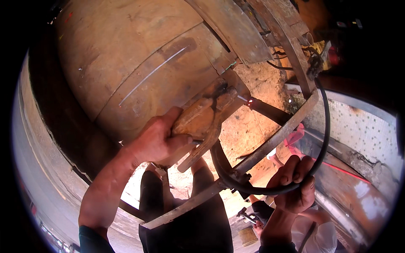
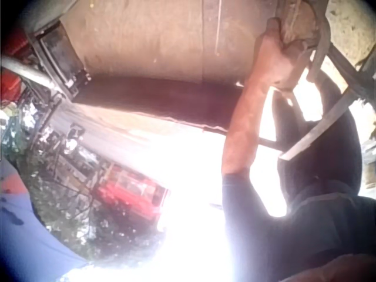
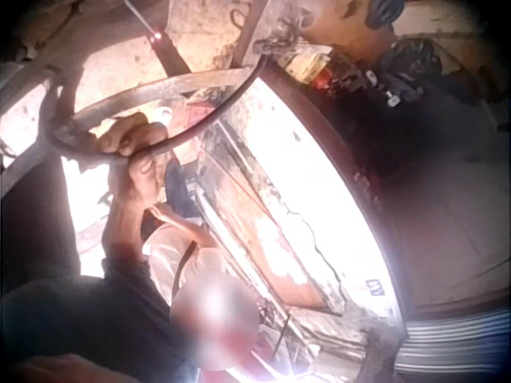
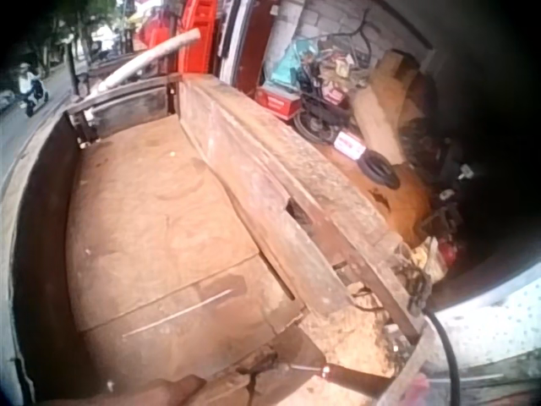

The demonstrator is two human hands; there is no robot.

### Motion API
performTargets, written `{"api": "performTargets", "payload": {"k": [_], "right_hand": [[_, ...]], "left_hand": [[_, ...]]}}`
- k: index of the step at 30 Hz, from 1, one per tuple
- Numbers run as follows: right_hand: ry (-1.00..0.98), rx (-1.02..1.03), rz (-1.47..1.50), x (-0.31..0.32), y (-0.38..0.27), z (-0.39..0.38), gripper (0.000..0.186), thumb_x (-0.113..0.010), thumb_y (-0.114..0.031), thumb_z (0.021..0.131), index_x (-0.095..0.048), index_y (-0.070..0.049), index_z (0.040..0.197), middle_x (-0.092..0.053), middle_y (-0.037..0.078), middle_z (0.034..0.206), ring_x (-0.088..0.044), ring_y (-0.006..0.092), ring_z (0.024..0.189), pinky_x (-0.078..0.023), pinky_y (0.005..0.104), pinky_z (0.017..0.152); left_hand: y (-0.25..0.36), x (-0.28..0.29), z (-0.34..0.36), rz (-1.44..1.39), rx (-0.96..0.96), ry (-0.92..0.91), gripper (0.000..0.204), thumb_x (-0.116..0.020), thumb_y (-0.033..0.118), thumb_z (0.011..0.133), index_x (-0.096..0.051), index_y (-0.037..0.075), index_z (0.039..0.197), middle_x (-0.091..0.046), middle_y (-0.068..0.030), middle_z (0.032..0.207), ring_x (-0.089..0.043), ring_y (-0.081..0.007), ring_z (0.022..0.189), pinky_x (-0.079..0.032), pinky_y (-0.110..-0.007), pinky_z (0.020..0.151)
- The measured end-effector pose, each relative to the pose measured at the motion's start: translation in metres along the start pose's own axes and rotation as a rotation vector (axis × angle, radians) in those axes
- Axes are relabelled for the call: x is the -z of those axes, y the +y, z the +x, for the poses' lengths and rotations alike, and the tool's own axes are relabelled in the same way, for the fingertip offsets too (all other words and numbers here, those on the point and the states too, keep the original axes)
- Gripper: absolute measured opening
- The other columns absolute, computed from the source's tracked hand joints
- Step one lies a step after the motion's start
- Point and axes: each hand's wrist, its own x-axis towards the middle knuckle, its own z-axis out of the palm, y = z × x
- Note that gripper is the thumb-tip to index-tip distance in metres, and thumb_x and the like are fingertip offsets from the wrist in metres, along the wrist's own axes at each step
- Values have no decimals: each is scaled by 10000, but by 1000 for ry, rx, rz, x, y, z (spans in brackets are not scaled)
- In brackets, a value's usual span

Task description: The person welds a metal frame using a welding torch, creating bright sparks and molten metal. They hold the frame steady with one hand while operating the torch with the other, moving along the joints to secure the structure.

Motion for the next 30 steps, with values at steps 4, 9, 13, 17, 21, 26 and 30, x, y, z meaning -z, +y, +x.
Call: {"api": "performTargets", "payload": {"k": [4, 9, 13, 17, 21, 26, 30], "right_hand": [[27, 0, -19, -3, -3, 1, 285, -494, -274, 962, -374, -31, 873, -440, 145, 819, -501, 202, 568, -507, 289, 539], [107, 6, 113, 0, 0, -4, 325, -579, -283, 917, -435, 6, 877, -517, 197, 830, -632, 298, 712, -593, 410, 668], [106, 7, 97, -1, 0, -4, 330, -578, -288, 918, -435, 7, 876, -516, 197, 829, -633, 304, 700, -594, 410, 660], [108, -1, 89, 0, -1, -5, 329, -575, -285, 920, -434, 10, 878, -513, 197, 826, -633, 312, 698, -593, 411, 651], [110, -20, 117, 0, -1, -6, 322, -577, -277, 919, -434, 9, 886, -508, 200, 823, -634, 325, 707, -592, 423, 647], [131, -26, 117, 1, 0, -7, 329, -597, -283, 906, -434, 3, 894, -505, 203, 825, -618, 320, 661, -591, 447, 638], [117, -42, 79, 2, -2, -9, 326, -605, -287, 901, -436, -9, 913, -505, 199, 853, -610, 304, 646, -585, 430, 642]], "left_hand": [[5, -1, 3, 21, -7, -7, 422, -697, 191, 772, -480, -2, 1078, -613, -227, 790, -621, -393, 783, -466, -418, 667], [6, -3, 3, 23, -3, -14, 426, -692, 204, 773, -482, -2, 1081, -619, -229, 808, -620, -396, 798, -466, -422, 682], [5, -4, 5, 38, 16, -27, 434, -689, 204, 774, -483, -1, 1095, -622, -230, 819, -621, -393, 808, -467, -421, 689], [8, -5, 6, 29, 30, -39, 450, -689, 204, 772, -483, 1, 1118, -625, -233, 841, -624, -390, 825, -472, -419, 703], [6, -6, 6, 26, 37, -38, 462, -723, 108, 766, -481, -16, 1140, -623, -186, 858, -615, -257, 793, -467, -348, 720], [2, -5, 7, 16, 17, -40, 462, -726, 117, 768, -482, -13, 1138, -623, -175, 861, -610, -243, 790, -465, -347, 716], [3, -7, 7, 8, 21, -35, 465, -729, 127, 770, -481, -10, 1138, -620, -158, 864, -599, -224, 794, -465, -340, 727]]}}
